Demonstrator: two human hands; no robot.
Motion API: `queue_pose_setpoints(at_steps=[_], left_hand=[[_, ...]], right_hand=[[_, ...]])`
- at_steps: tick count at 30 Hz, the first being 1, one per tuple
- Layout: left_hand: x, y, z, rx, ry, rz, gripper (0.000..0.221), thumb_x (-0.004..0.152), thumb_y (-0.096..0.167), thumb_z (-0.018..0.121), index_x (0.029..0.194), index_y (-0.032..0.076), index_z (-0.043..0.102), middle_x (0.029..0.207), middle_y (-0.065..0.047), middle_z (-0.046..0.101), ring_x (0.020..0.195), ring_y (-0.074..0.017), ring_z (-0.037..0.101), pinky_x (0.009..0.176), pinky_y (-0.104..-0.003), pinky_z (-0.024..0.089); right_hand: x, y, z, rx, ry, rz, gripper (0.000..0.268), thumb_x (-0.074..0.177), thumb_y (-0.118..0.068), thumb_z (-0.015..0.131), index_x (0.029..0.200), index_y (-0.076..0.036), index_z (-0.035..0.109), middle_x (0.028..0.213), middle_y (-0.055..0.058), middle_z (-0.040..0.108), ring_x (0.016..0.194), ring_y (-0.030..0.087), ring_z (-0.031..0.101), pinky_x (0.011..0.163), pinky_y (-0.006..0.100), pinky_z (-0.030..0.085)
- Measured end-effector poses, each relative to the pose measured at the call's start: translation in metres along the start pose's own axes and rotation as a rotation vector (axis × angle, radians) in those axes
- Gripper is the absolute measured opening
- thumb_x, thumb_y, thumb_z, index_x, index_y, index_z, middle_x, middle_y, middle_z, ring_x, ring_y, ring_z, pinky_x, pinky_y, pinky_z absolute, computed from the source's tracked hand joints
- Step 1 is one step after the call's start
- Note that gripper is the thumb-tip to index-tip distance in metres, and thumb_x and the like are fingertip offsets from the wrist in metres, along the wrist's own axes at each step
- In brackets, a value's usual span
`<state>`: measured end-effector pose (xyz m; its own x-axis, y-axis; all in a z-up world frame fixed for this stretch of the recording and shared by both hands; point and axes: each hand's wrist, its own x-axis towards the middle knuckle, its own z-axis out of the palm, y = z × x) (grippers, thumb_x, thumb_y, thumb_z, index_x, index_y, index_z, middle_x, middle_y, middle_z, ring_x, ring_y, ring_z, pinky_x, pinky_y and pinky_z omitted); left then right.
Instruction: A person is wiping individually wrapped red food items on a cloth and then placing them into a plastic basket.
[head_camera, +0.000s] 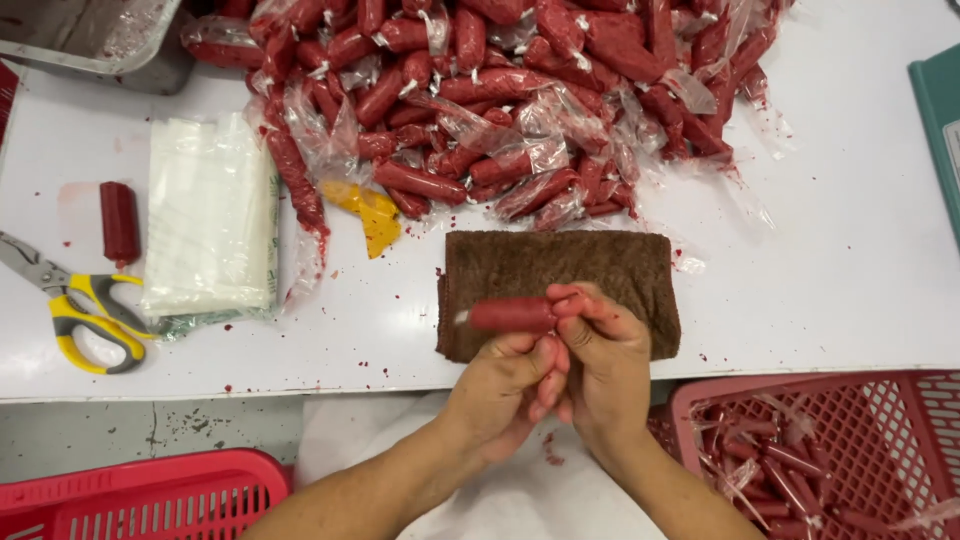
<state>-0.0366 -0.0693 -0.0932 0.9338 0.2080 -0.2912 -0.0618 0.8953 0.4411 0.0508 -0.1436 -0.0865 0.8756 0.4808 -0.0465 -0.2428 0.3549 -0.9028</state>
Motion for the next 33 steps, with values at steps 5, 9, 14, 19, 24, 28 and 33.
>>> queue_pose_setpoints(at_steps=[5,9,14,19,24,28,33], left_hand=[[0.002,0.035,0.013,0.246,0.027,-0.004,0.022,0.099,0.013,0.061,0.08,0.002,0.061,0.049,-0.007,0.05,0.036,-0.0121,0.038,0.046,-0.029,0.051],[-0.006,0.064,0.022,0.27,-0.005,-0.146,0.028,0.098,0.017,0.064,0.073,0.004,0.06,0.044,-0.002,0.042,0.033,-0.008,0.03,0.04,-0.027,0.047],[0.008,0.063,0.007,0.819,-0.009,0.06,0.03,0.088,0.025,0.076,0.068,0.012,0.058,0.051,0.005,0.042,0.048,-0.0052,0.035,0.046,-0.024,0.036],[0.01,0.085,0.013,1.572,-0.375,0.304,0.058,0.068,0.055,0.08,0.104,0.019,0.053,0.099,0.0,0.054,0.078,-0.0176,0.057,0.069,-0.035,0.049],[0.023,0.07,-0.004,1.559,-0.451,0.742,0.038,0.085,0.041,0.07,0.086,0.009,0.049,0.084,-0.007,0.048,0.078,-0.0327,0.062,0.066,-0.041,0.054],[0.024,0.043,-0.019,1.52,-0.331,0.824,0.037,0.092,0.047,0.063,0.088,0.012,0.051,0.092,-0.006,0.052,0.08,-0.0315,0.064,0.066,-0.039,0.055],[0.019,0.014,-0.034,1.799,-0.113,0.936,0.03,0.09,0.033,0.073,0.099,0.005,0.072,0.1,-0.011,0.063,0.089,-0.0278,0.06,0.078,-0.038,0.055]], right_hand=[[0.015,-0.025,0.004,-0.55,-0.15,-0.465,0.006,0.091,-0.005,0.07,0.093,-0.01,0.074,0.101,0.009,0.074,0.116,0.025,0.059,0.102,0.036,0.052],[0.037,-0.055,-0.027,-0.646,-0.709,-0.4,0.01,0.097,-0.022,0.065,0.098,-0.019,0.074,0.116,-0.003,0.073,0.158,0.043,0.031,0.123,0.055,0.034],[0.054,-0.093,-0.009,-0.952,-1.064,-0.342,0.013,0.088,-0.006,0.07,0.095,-0.014,0.077,0.101,-0.007,0.079,0.145,0.04,0.038,0.12,0.065,0.019],[0.07,-0.08,-0.012,-0.796,-1.205,-0.238,0.015,0.095,-0.019,0.064,0.099,-0.017,0.078,0.089,-0.007,0.076,0.126,0.03,0.043,0.11,0.046,0.032],[0.067,-0.078,-0.011,-0.906,-1.128,-0.293,0.013,0.09,-0.012,0.068,0.092,-0.014,0.081,0.091,0.006,0.078,0.119,0.04,0.052,0.108,0.058,0.032],[0.052,-0.066,-0.024,-0.768,-1.017,-0.206,0.014,0.091,-0.012,0.068,0.097,-0.007,0.079,0.1,0.012,0.08,0.117,0.043,0.061,0.105,0.06,0.039],[0.022,0.0,-0.038,-0.355,-0.394,-0.13,0.008,0.085,-0.009,0.075,0.093,-0.006,0.078,0.097,0.013,0.078,0.103,0.033,0.076,0.099,0.041,0.062]])
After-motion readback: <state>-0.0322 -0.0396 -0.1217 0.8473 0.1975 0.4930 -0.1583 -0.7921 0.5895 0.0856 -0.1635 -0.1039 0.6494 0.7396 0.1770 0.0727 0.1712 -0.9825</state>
